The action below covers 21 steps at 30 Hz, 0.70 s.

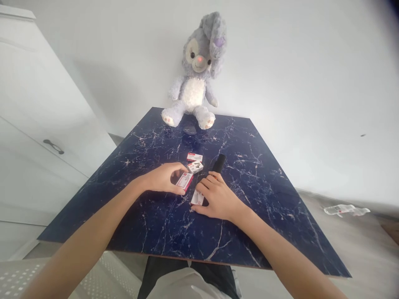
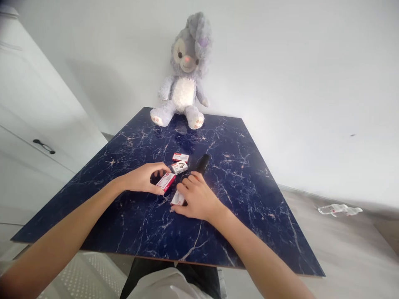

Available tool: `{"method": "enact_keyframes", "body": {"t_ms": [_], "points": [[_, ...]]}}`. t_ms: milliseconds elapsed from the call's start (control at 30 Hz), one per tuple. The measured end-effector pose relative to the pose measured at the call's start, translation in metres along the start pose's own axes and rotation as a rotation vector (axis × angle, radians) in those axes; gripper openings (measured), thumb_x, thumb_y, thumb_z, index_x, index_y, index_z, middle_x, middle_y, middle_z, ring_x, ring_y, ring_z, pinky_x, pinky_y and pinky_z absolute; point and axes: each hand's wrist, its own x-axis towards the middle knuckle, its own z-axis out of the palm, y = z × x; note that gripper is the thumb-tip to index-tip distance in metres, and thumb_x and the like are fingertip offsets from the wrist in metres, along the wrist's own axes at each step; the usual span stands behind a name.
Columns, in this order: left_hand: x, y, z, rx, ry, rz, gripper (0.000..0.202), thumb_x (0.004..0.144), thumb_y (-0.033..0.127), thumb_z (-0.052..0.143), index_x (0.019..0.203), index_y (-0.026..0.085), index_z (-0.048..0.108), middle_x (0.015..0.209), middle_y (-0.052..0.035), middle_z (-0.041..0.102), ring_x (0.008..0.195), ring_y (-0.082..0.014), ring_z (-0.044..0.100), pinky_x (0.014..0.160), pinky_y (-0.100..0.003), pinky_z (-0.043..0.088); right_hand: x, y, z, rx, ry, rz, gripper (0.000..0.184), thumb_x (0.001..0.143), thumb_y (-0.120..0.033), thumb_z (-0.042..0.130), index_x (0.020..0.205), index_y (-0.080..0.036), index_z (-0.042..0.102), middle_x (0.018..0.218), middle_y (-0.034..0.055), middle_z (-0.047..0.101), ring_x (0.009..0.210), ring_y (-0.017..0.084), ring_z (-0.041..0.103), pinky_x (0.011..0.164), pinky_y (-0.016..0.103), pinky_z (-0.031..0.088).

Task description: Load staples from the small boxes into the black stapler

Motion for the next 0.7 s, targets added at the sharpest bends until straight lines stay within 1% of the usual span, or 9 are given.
{"method": "enact_keyframes", "body": {"t_ms": [67,133,233,300,367,433,500,600,700], "points": [[0.002,0.008,0.009,-0.005,0.016,0.072,0.065,0.069,0.053,0.082,0.125,0.026,0.061,0.113,-0.0066,0.066,0.096,-0.0259,0.064,0.086,-0.038,0.049,-0.003,0.004,-0.005,0.057,0.040,-0.021,0.045,0.086,-0.063,0.067,0.101,-0.021,0.067,0.107,0.0111,0.069,0.106,0.031,0.059,0.114,0.057,0.034],[0.004,0.015,0.019,0.018,0.056,0.130,0.066,0.069,0.054,0.083,0.124,0.025,0.061,0.119,-0.0085,0.064,0.105,-0.0288,0.063,0.093,-0.041,0.048,-0.007,0.012,-0.013,0.119,0.151,0.020,0.036,0.089,-0.057,0.065,0.101,-0.022,0.068,0.120,0.0110,0.068,0.116,0.032,0.057,0.112,0.056,0.037],[0.008,0.021,0.035,0.044,0.079,0.177,0.067,0.068,0.055,0.084,0.123,0.024,0.062,0.126,-0.0112,0.062,0.117,-0.0329,0.059,0.102,-0.046,0.045,-0.009,0.027,-0.018,0.200,0.403,0.297,0.024,0.098,-0.042,0.054,0.107,-0.024,0.067,0.125,0.0108,0.065,0.119,0.030,0.058,0.107,0.052,0.045],[0.010,0.022,0.043,0.061,0.043,0.208,0.074,0.067,0.054,0.085,0.131,0.025,0.060,0.132,-0.0124,0.061,0.126,-0.0355,0.054,0.109,-0.049,0.041,-0.008,0.035,-0.014,0.226,0.474,0.509,0.033,0.096,-0.044,0.054,0.121,-0.024,0.062,0.133,0.0131,0.059,0.119,0.031,0.059,0.102,0.053,0.049],[0.011,0.021,0.049,0.082,0.002,0.219,0.085,0.066,0.052,0.087,0.141,0.026,0.054,0.139,-0.0132,0.058,0.132,-0.0376,0.050,0.113,-0.052,0.037,-0.005,0.038,-0.006,0.242,0.421,0.631,0.055,0.090,-0.051,0.061,0.137,-0.024,0.053,0.146,0.0163,0.048,0.120,0.035,0.059,0.098,0.055,0.052],[0.012,0.020,0.052,0.093,0.009,0.178,0.093,0.068,0.052,0.086,0.149,0.027,0.047,0.143,-0.0141,0.056,0.133,-0.0387,0.050,0.113,-0.053,0.037,-0.003,0.038,0.001,0.267,0.348,0.679,0.070,0.085,-0.051,0.066,0.146,-0.025,0.044,0.151,0.0185,0.042,0.118,0.037,0.061,0.093,0.057,0.054],[0.013,0.019,0.053,0.096,0.055,0.111,0.096,0.072,0.054,0.083,0.154,0.027,0.041,0.146,-0.0154,0.053,0.133,-0.0389,0.050,0.111,-0.052,0.040,-0.002,0.036,0.003,0.301,0.305,0.680,0.070,0.083,-0.044,0.067,0.147,-0.026,0.043,0.148,0.0177,0.045,0.112,0.035,0.064,0.092,0.056,0.055],[0.019,0.021,0.054,0.092,0.134,0.030,0.100,0.076,0.054,0.079,0.159,0.027,0.030,0.149,-0.0162,0.050,0.132,-0.0387,0.051,0.107,-0.050,0.044,-0.005,0.031,-0.002,0.348,0.267,0.632,0.063,0.081,-0.035,0.068,0.140,-0.027,0.048,0.139,0.0134,0.053,0.097,0.028,0.067,0.090,0.051,0.056],[0.027,0.024,0.055,0.045,0.154,0.028,0.102,0.076,0.048,0.081,0.160,0.028,0.027,0.149,-0.0154,0.051,0.130,-0.0382,0.053,0.103,-0.049,0.046,-0.008,0.026,-0.006,0.448,0.225,0.546,0.057,0.082,-0.034,0.067,0.136,-0.027,0.051,0.134,0.0116,0.056,0.083,0.021,0.066,0.084,0.044,0.058]]}}
